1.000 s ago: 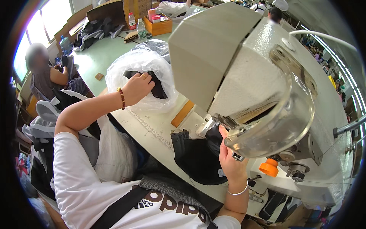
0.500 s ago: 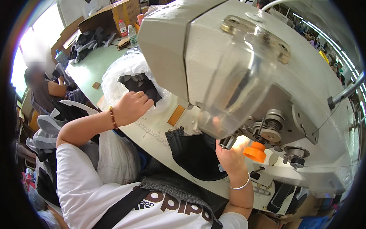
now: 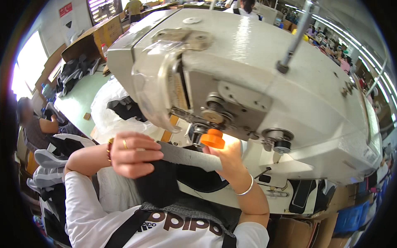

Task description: Stitching various black fabric shoe components using an industrial sewing machine in a factory setting.

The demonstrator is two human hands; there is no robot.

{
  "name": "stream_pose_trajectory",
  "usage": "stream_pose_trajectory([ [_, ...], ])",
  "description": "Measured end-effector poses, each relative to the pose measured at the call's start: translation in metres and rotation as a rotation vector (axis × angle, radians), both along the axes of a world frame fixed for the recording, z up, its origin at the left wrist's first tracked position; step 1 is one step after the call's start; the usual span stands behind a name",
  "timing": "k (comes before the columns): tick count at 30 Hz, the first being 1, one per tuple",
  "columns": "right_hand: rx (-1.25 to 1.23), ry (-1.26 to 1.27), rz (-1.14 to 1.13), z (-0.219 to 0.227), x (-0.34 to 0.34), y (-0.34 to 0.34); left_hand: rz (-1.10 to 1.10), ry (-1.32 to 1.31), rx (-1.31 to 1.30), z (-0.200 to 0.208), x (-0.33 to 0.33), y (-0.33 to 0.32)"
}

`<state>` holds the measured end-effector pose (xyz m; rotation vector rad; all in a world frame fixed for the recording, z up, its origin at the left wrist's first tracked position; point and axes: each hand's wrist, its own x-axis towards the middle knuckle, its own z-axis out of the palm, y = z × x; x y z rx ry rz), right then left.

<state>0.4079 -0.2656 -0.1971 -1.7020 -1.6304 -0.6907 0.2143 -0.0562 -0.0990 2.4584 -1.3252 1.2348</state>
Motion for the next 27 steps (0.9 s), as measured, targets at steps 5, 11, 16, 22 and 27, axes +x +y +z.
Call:
stream_pose_trajectory([
  [5, 0.017, 0.150, 0.163, 0.023, -0.004, 0.002, 0.047, 0.141, -0.131, -0.067, 0.025, -0.003],
  [11, -0.195, 0.111, 0.097, 0.040, 0.000, -0.014, 0.143, 0.514, -0.725, -0.095, 0.025, -0.018],
  [16, -0.105, 0.214, 0.174, 0.041, -0.004, -0.010, 0.196, 0.598, -0.856, -0.106, 0.026, -0.016],
  [22, 0.013, 0.029, -0.010, 0.013, -0.001, 0.003, 0.141, 0.675, -0.172, -0.080, 0.014, -0.023],
  [27, 0.021, 0.242, 0.025, -0.007, 0.014, 0.003, 0.029, 0.081, 0.232, -0.044, 0.048, -0.009],
])
